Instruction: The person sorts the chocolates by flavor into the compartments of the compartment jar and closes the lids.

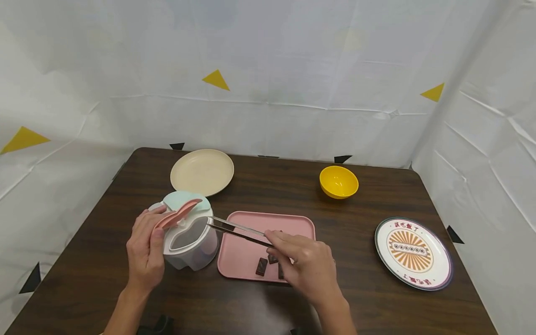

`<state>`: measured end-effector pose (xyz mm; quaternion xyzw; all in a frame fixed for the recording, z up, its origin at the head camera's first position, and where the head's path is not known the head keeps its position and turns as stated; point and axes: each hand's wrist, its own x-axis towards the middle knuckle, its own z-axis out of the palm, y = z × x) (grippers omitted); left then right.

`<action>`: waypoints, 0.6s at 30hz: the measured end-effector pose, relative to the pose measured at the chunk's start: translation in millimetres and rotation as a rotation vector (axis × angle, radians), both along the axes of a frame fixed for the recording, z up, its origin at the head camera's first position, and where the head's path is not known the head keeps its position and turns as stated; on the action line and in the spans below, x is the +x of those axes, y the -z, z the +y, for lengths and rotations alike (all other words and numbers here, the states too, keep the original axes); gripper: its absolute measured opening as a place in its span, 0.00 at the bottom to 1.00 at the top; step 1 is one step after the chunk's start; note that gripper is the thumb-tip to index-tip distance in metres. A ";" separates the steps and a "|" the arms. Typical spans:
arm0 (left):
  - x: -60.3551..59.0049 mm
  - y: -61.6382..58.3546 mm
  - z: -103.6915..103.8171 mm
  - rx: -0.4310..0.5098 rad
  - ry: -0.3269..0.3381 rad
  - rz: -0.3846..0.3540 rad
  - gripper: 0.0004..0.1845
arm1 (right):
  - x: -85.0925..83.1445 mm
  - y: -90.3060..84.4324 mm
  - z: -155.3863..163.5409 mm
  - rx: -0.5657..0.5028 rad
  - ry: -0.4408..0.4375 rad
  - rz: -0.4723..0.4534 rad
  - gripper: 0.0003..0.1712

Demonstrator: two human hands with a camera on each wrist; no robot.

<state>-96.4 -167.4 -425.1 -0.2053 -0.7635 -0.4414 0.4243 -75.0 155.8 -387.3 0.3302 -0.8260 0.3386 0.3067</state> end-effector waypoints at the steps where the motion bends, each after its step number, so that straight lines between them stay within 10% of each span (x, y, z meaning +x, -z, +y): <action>1: -0.1 -0.1 0.0 0.001 0.001 0.000 0.16 | -0.8 -1.2 -4.8 -0.008 -0.017 0.015 0.16; 18: -1.4 4.3 -2.5 -0.004 0.007 -0.009 0.16 | -11.0 7.1 -49.4 0.050 -0.113 0.021 0.22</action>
